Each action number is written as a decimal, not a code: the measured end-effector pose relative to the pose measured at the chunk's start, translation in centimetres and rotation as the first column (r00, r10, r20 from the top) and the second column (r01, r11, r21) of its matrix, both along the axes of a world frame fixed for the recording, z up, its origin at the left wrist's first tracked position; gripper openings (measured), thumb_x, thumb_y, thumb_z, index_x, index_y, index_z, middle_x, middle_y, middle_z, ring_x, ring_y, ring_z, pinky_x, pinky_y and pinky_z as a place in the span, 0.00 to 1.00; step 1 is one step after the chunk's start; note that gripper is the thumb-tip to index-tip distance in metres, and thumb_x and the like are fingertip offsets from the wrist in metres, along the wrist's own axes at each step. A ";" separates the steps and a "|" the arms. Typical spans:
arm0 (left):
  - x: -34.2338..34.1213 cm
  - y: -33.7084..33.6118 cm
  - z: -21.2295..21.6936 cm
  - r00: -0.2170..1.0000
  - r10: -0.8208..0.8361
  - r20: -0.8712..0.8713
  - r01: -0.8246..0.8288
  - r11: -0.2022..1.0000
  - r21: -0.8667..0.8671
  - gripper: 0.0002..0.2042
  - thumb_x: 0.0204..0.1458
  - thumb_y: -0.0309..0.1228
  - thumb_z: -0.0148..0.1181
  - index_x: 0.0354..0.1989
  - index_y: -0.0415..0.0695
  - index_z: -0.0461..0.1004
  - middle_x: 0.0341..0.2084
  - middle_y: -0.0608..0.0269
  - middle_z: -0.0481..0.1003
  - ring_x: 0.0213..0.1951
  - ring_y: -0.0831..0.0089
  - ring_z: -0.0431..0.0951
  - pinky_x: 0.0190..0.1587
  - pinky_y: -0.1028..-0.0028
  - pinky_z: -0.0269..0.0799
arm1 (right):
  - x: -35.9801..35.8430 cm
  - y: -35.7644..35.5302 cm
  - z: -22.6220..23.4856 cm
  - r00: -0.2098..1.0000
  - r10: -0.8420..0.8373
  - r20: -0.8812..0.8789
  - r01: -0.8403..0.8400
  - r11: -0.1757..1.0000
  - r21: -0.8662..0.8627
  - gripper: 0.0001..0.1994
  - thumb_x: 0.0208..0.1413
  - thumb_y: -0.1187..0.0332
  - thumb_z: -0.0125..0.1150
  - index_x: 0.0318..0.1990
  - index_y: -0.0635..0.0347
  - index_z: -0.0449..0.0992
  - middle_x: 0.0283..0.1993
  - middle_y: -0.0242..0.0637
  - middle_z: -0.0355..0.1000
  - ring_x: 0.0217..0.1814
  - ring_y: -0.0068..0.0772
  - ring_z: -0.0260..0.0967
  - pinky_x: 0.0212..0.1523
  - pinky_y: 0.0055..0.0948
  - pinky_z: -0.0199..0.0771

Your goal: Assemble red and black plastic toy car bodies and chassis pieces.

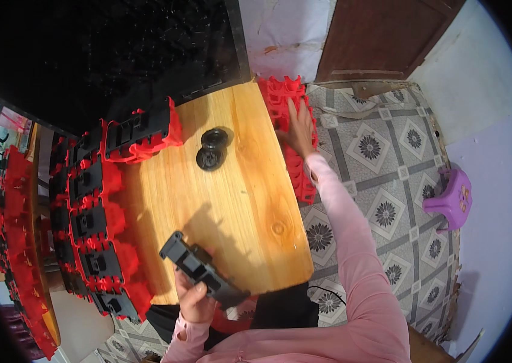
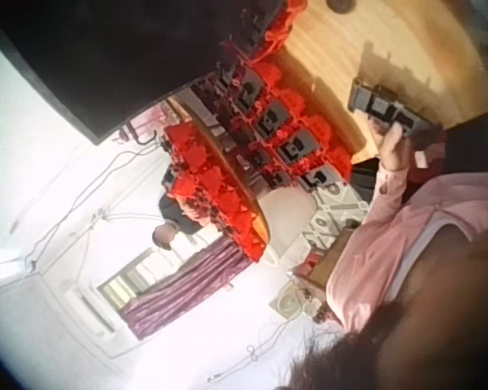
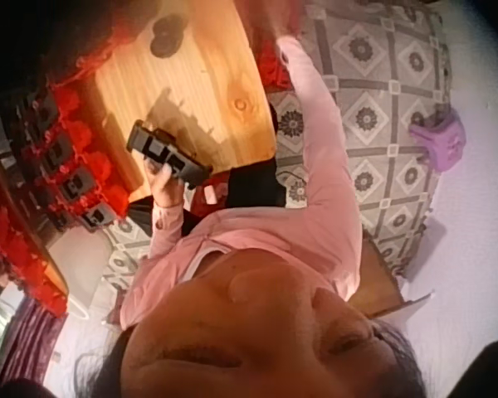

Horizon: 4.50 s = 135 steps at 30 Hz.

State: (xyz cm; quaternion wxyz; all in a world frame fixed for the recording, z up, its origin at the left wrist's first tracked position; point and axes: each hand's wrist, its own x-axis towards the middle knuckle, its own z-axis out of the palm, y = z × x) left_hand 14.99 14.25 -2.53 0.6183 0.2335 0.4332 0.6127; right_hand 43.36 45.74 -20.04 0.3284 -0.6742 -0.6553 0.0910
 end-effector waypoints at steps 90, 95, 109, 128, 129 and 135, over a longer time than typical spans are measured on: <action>0.9 -0.7 6.3 0.759 0.066 -0.648 0.431 0.695 0.575 0.28 0.55 0.44 0.61 0.60 0.45 0.60 0.50 0.56 0.71 0.53 0.59 0.71 0.60 0.59 0.59 | -7.7 -35.3 29.8 0.857 0.500 0.125 -0.496 0.736 0.461 0.18 0.40 0.73 0.71 0.44 0.58 0.81 0.44 0.36 0.72 0.45 0.34 0.69 0.45 0.28 0.70; -0.1 -1.7 2.3 0.020 0.686 -0.727 0.704 0.507 0.498 0.09 0.44 0.35 0.61 0.35 0.51 0.80 0.55 0.66 0.70 0.61 0.63 0.66 0.62 0.50 0.52 | -3.5 -35.4 30.0 0.916 0.364 -0.171 -0.231 0.825 0.516 0.16 0.46 0.81 0.67 0.45 0.65 0.79 0.46 0.34 0.70 0.46 0.25 0.67 0.46 0.21 0.66; 5.5 -1.2 1.8 0.928 0.140 -0.345 -0.048 0.964 0.262 0.25 0.60 0.42 0.56 0.60 0.44 0.57 0.46 0.52 0.70 0.43 0.63 0.75 0.40 0.67 0.72 | -4.3 -29.3 26.2 0.733 0.416 -0.539 -0.262 0.903 0.340 0.12 0.56 0.74 0.62 0.48 0.61 0.78 0.51 0.32 0.70 0.51 0.23 0.65 0.53 0.22 0.65; 0.4 -2.8 4.2 0.778 -0.349 0.522 0.243 0.934 0.263 0.29 0.58 0.30 0.54 0.67 0.46 0.52 0.62 0.55 0.62 0.63 0.61 0.64 0.64 0.59 0.60 | -9.6 -38.7 26.4 0.683 0.469 -0.560 -0.207 0.859 0.468 0.16 0.60 0.64 0.61 0.50 0.65 0.73 0.49 0.37 0.72 0.54 0.35 0.69 0.54 0.30 0.69; 0.2 -3.2 4.2 0.814 -0.341 0.471 0.233 0.933 0.273 0.30 0.58 0.32 0.55 0.68 0.46 0.51 0.62 0.54 0.62 0.62 0.60 0.65 0.64 0.59 0.60 | -9.9 -39.4 27.2 0.774 0.426 -0.468 -0.180 0.857 0.482 0.16 0.55 0.65 0.66 0.46 0.67 0.76 0.48 0.39 0.71 0.54 0.38 0.68 0.55 0.32 0.68; -0.8 -4.2 5.1 0.842 -0.359 0.403 0.255 0.922 0.290 0.32 0.58 0.35 0.57 0.69 0.47 0.50 0.61 0.56 0.61 0.63 0.64 0.62 0.64 0.61 0.59 | -12.2 -40.0 28.7 0.909 0.417 0.019 -0.378 0.804 0.458 0.18 0.42 0.65 0.71 0.43 0.60 0.81 0.45 0.37 0.72 0.47 0.39 0.68 0.46 0.32 0.68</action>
